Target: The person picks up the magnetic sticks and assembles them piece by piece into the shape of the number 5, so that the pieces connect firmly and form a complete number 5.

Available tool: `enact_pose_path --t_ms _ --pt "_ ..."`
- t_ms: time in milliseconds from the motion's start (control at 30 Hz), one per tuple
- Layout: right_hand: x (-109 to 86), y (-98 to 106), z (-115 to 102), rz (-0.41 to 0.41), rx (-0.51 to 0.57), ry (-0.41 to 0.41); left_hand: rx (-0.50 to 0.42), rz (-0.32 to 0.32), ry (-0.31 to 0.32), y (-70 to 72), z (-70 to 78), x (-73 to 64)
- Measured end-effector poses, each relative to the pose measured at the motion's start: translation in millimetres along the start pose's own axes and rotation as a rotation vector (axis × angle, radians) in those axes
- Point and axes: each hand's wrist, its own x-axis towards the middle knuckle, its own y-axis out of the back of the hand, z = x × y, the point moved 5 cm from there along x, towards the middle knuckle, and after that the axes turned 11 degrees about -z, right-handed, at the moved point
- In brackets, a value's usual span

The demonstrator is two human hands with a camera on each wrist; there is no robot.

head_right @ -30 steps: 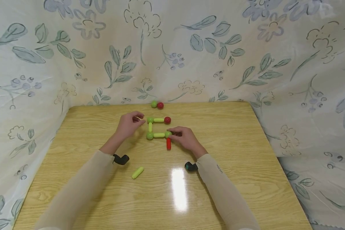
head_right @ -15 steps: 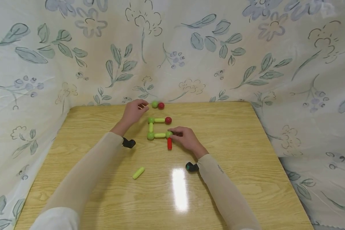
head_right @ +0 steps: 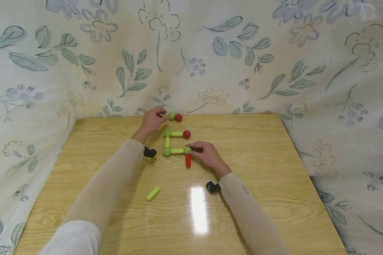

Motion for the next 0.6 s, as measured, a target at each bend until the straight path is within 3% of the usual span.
enact_pose_path --t_ms 367,600 --pt "2.2 0 0 0.006 -0.019 -0.004 -0.088 -0.059 0.017 -18.8 -7.2 21.7" --pt "6.4 -1 1 0.001 -0.014 -0.014 -0.058 -0.008 0.009 -21.5 -9.8 30.0"
